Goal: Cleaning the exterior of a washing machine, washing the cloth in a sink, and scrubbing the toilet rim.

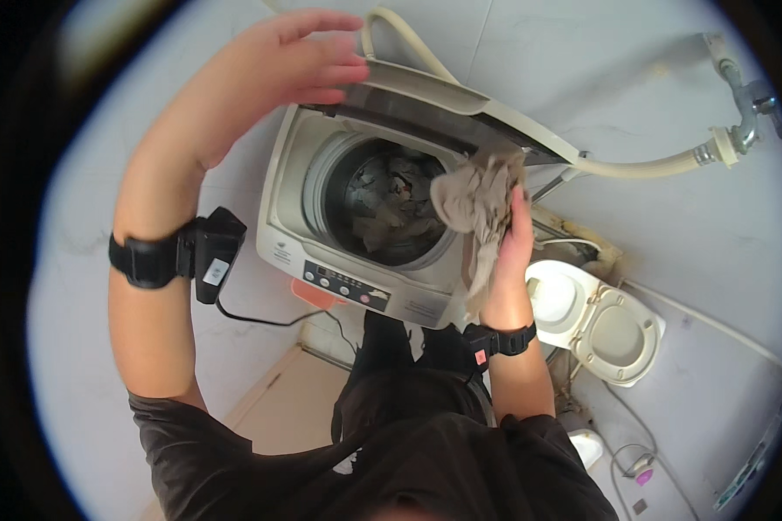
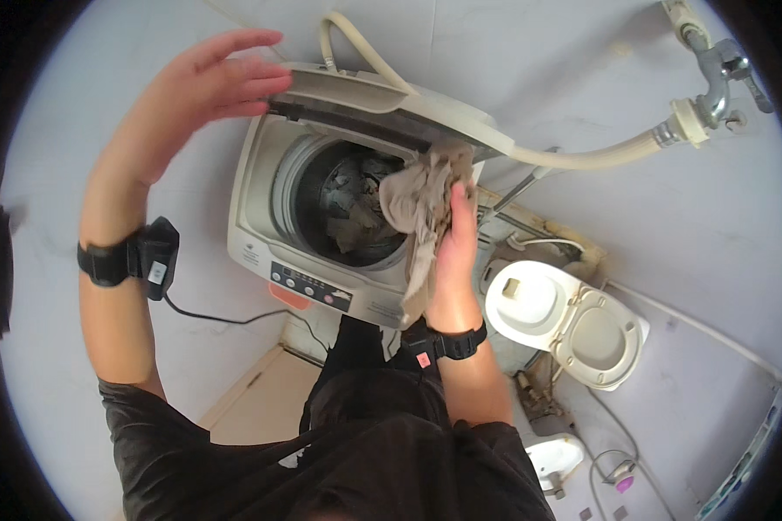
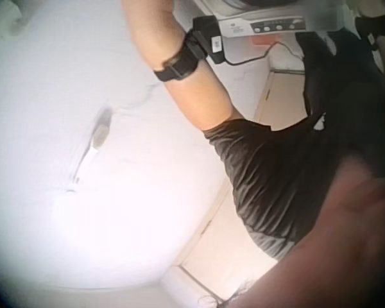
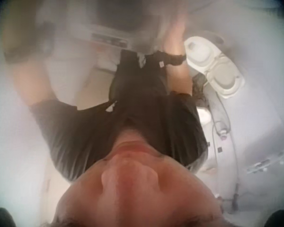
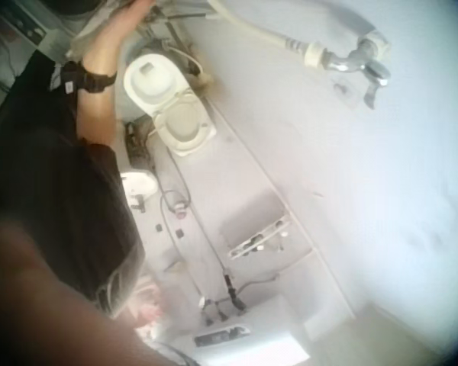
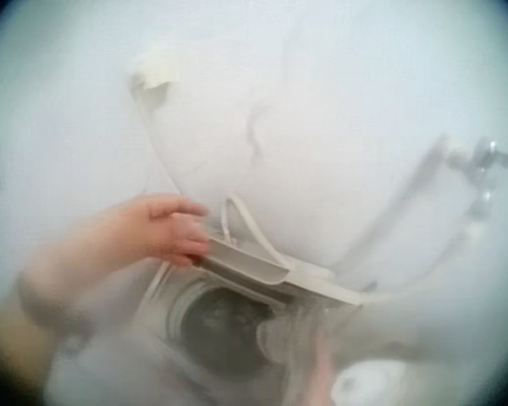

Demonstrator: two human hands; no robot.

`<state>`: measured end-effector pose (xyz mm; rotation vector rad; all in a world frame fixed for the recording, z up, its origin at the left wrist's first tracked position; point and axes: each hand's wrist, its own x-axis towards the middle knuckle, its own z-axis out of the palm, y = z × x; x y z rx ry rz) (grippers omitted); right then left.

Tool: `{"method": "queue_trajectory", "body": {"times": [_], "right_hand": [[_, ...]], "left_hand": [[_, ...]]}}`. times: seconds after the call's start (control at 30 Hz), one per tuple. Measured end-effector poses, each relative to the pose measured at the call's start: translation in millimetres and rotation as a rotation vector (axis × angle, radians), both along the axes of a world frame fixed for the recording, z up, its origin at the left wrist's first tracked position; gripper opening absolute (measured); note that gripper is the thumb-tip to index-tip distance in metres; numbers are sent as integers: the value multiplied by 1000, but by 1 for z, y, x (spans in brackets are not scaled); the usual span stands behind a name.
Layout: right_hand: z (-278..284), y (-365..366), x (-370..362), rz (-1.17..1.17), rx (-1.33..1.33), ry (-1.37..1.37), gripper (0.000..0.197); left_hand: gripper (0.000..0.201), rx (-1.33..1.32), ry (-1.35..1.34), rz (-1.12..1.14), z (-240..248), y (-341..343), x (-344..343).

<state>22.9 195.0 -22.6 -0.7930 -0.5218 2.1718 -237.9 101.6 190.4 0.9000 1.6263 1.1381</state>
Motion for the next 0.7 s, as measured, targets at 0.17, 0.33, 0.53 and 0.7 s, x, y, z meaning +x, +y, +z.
{"method": "queue_trajectory", "body": {"times": [0.17, 0.33, 0.53, 0.7], "right_hand": [[-14, -6, -71, -428, 528, -396, 66], [-52, 13, -122, -697, 1551, -1117, 82], [-94, 21, -236, -815, 1707, -1282, 58], [-104, 6, -287, -125, 2356, -828, 25]], "left_hand": [[38, 197, 1231, -288, -31, -11, -56], [37, 276, 1114, -116, -79, -23, -138], [50, 315, 1315, 47, -114, -8, -127], [49, 346, 1242, 77, -135, -33, -154]]}}
